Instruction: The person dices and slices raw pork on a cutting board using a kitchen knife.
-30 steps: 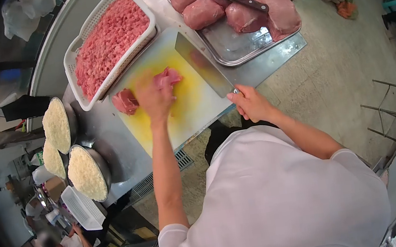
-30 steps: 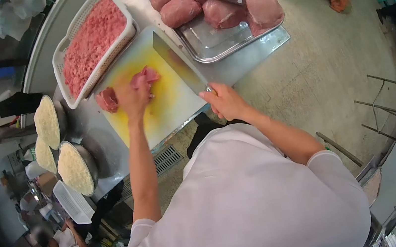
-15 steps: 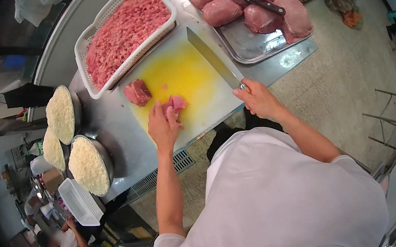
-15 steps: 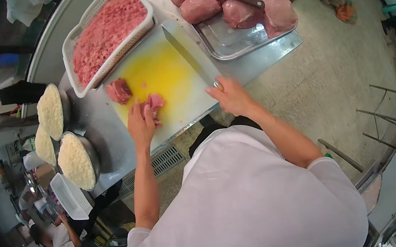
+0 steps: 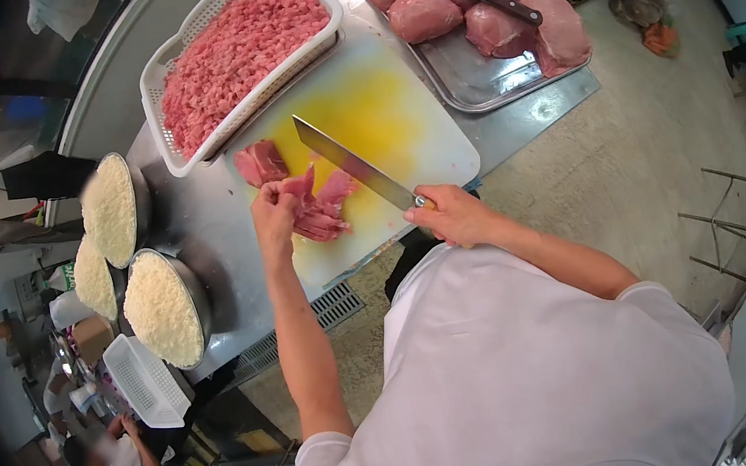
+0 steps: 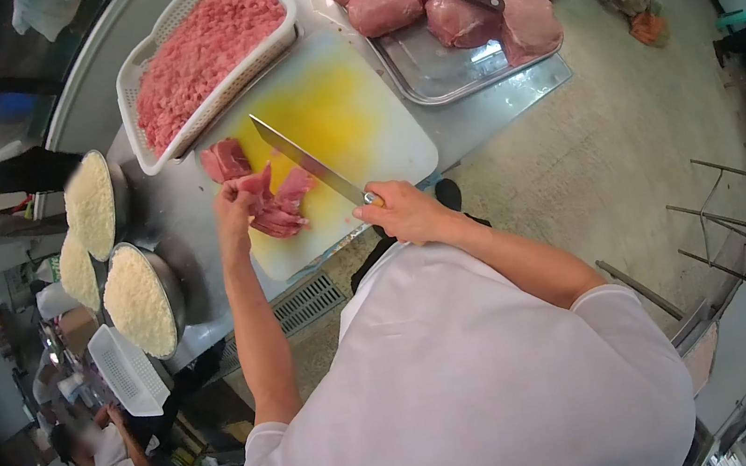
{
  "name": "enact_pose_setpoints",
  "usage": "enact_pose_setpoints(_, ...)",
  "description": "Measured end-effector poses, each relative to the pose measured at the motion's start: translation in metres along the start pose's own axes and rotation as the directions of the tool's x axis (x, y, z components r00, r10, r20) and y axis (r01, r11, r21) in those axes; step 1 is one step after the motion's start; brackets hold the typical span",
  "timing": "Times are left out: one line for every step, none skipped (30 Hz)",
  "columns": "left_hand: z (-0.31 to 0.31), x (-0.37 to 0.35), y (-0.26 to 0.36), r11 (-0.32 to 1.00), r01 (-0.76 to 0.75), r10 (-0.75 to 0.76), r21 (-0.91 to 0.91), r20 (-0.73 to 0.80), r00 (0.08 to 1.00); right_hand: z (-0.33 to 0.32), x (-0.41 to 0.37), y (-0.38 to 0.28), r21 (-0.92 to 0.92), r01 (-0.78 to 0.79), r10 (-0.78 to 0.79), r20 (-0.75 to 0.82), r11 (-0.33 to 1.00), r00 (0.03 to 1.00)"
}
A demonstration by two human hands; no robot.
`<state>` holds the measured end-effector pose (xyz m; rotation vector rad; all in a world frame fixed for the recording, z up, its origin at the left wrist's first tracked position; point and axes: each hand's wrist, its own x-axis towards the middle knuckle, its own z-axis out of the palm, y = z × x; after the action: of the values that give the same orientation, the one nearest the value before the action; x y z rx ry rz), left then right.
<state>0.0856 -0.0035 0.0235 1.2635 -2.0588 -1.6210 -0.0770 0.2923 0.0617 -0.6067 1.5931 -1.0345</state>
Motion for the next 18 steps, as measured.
enact_pose_setpoints(-0.006, -0.002, 0.003, 0.978, 0.028, -0.018, -0.206, 0.048, 0.999, 0.000, -0.002, -0.003, 0.008, 0.024, -0.024, -0.009, 1.000, 1.000)
enact_pose_setpoints(-0.011, -0.002, 0.001, 0.978, 0.027, -0.017, -0.208, 0.050, 0.999, 0.000, -0.003, -0.005, 0.013, 0.050, -0.050, -0.020, 0.999, 0.999)
enact_pose_setpoints(-0.015, -0.003, -0.002, 0.967, 0.008, 0.005, -0.254, 0.049, 0.999, 0.001, -0.004, -0.006, 0.012, 0.047, -0.047, -0.021, 0.999, 0.999)
enact_pose_setpoints(-0.016, -0.004, -0.005, 0.954, -0.010, 0.025, -0.300, 0.045, 0.999, 0.001, -0.004, -0.006, 0.048, 0.012, -0.012, 0.012, 0.999, 1.000)
enact_pose_setpoints(-0.014, -0.004, -0.009, 0.952, -0.009, 0.022, -0.305, 0.041, 0.999, 0.001, -0.004, -0.007, 0.079, -0.024, 0.020, 0.049, 0.997, 0.999)
enact_pose_setpoints(-0.009, -0.008, -0.009, 0.956, -0.046, 0.062, -0.291, 0.043, 0.997, 0.001, -0.004, -0.005, 0.072, -0.023, 0.018, 0.060, 0.997, 0.998)
enact_pose_setpoints(-0.008, -0.012, -0.006, 0.959, -0.091, 0.102, -0.270, 0.029, 0.994, 0.003, -0.002, -0.002, 0.108, -0.064, 0.056, 0.073, 0.992, 0.996)
enact_pose_setpoints(-0.003, -0.020, 0.006, 0.975, -0.124, 0.130, -0.186, 0.017, 0.991, 0.008, 0.005, -0.003, 0.136, -0.092, 0.076, 0.114, 0.986, 0.991)
enact_pose_setpoints(0.000, -0.026, 0.011, 0.954, -0.093, 0.110, -0.284, 0.044, 0.993, 0.015, 0.008, 0.000, 0.078, -0.099, 0.096, 0.049, 0.992, 0.994)
enact_pose_setpoints(0.001, -0.035, 0.023, 0.926, -0.100, 0.122, -0.363, 0.040, 0.992, 0.021, 0.011, 0.006, 0.012, -0.093, 0.093, 0.007, 0.996, 0.996)
enact_pose_setpoints(-0.001, -0.029, 0.007, 0.953, -0.134, 0.129, -0.272, -0.037, 0.991, 0.023, 0.010, 0.001, 0.021, -0.098, 0.097, 0.019, 0.995, 0.995)
enact_pose_setpoints(-0.008, -0.020, -0.002, 0.952, -0.171, 0.171, -0.255, -0.022, 0.985, 0.024, 0.009, -0.003, -0.014, -0.089, 0.089, -0.020, 0.996, 0.996)
enact_pose_setpoints(-0.008, -0.021, 0.004, 0.881, -0.200, 0.175, -0.428, -0.097, 0.980, 0.024, 0.010, 0.000, -0.035, -0.079, 0.080, 0.008, 0.996, 0.997)
enact_pose_setpoints(-0.010, -0.027, 0.019, 0.770, -0.238, 0.191, -0.592, -0.143, 0.971, 0.023, 0.009, 0.003, -0.051, -0.080, 0.080, 0.002, 0.995, 0.997)
enact_pose_setpoints(-0.018, -0.036, 0.038, 0.766, -0.255, 0.188, -0.590, -0.172, 0.967, 0.023, 0.011, 0.006, -0.067, -0.068, 0.070, 0.024, 0.995, 0.997)
enact_pose_setpoints(-0.021, -0.044, 0.061, 0.713, -0.292, 0.207, -0.638, -0.206, 0.956, 0.022, 0.013, 0.010, -0.040, -0.058, 0.060, 0.043, 0.998, 0.997)
enact_pose_setpoints(-0.022, -0.043, 0.071, 0.656, -0.318, 0.215, -0.684, -0.235, 0.948, 0.017, 0.018, 0.010, -0.010, -0.059, 0.060, 0.062, 0.998, 0.996)
enact_pose_setpoints(-0.022, -0.044, 0.069, 0.651, -0.319, 0.211, -0.689, -0.240, 0.948, 0.013, 0.016, 0.011, -0.019, -0.062, 0.063, 0.064, 0.998, 0.996)
